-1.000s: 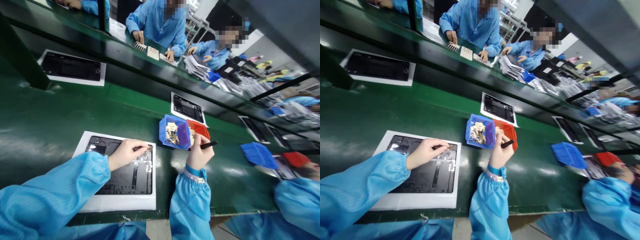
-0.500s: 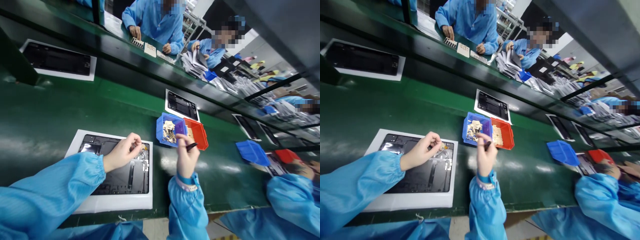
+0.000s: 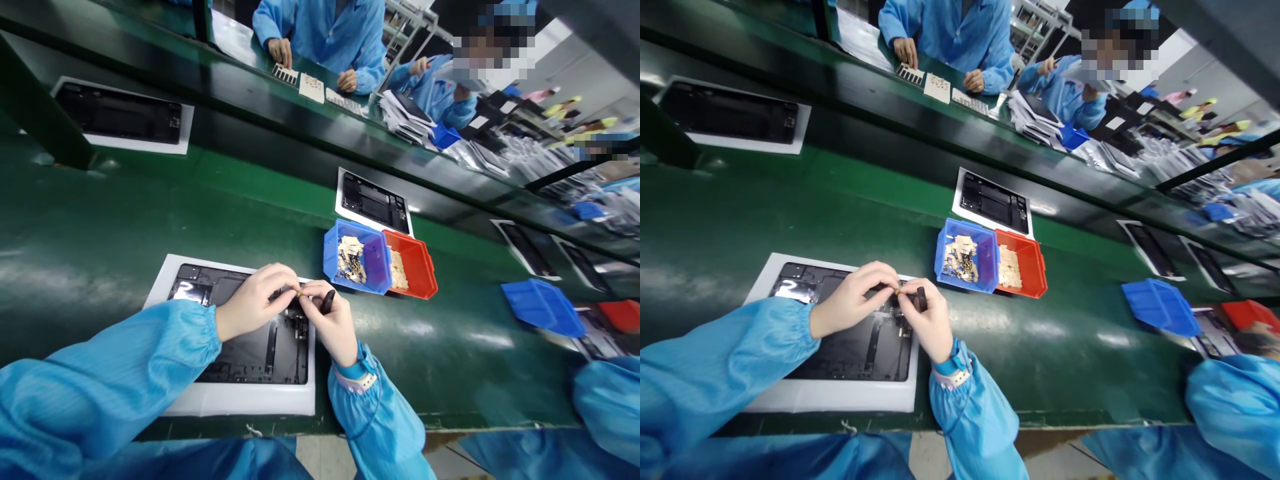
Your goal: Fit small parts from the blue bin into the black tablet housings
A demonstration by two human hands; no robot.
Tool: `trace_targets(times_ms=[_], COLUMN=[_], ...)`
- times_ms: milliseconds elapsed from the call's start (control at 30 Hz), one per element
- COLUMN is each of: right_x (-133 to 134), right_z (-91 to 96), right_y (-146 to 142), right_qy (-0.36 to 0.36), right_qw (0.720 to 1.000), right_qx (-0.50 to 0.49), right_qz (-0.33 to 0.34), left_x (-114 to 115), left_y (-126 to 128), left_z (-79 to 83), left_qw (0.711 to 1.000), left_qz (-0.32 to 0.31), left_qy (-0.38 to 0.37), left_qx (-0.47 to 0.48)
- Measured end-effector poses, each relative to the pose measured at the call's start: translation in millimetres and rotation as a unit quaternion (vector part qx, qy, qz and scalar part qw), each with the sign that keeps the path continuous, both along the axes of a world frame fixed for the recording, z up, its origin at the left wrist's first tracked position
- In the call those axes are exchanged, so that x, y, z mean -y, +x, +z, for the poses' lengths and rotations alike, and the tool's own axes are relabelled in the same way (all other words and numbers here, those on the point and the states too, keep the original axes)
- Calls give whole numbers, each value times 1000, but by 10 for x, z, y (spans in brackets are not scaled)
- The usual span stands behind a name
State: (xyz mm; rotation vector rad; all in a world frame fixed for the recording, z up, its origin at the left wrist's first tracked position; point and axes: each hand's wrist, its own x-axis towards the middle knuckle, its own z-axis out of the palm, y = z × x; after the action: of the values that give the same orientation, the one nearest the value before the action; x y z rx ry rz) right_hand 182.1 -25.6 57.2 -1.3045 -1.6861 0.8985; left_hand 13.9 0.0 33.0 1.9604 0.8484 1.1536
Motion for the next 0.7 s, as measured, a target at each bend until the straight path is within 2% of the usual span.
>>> trace_targets(times_ms=[133, 333, 433, 500, 567, 633, 700], right_x=[32, 37, 34, 37, 45, 60, 80], right_z=[-1, -8, -23, -22, -9, 10, 19], right_y=[-22, -19, -33, -45, -40, 6, 98], right_qy=[42, 71, 70, 68, 67, 64, 44], right_qw=[999, 995, 994, 994, 995, 997, 995], right_qx=[33, 71, 77, 80, 67, 17, -79], right_qz=[-10, -22, -22, -23, -27, -40, -33], left_x=[-10, -26, -24, -23, -33, -58, -104], left_y=[-23, -39, -25, -13, -17, -41, -64], left_z=[3, -26, -18, -13, -10, 7, 68], left_qw=[996, 989, 988, 992, 995, 989, 983], left_qz=[49, 62, 66, 76, 98, 124, 138], left_qy=[76, 119, 117, 76, -1, -78, -112], left_qx=[-28, -66, -78, -70, -36, 10, 48])
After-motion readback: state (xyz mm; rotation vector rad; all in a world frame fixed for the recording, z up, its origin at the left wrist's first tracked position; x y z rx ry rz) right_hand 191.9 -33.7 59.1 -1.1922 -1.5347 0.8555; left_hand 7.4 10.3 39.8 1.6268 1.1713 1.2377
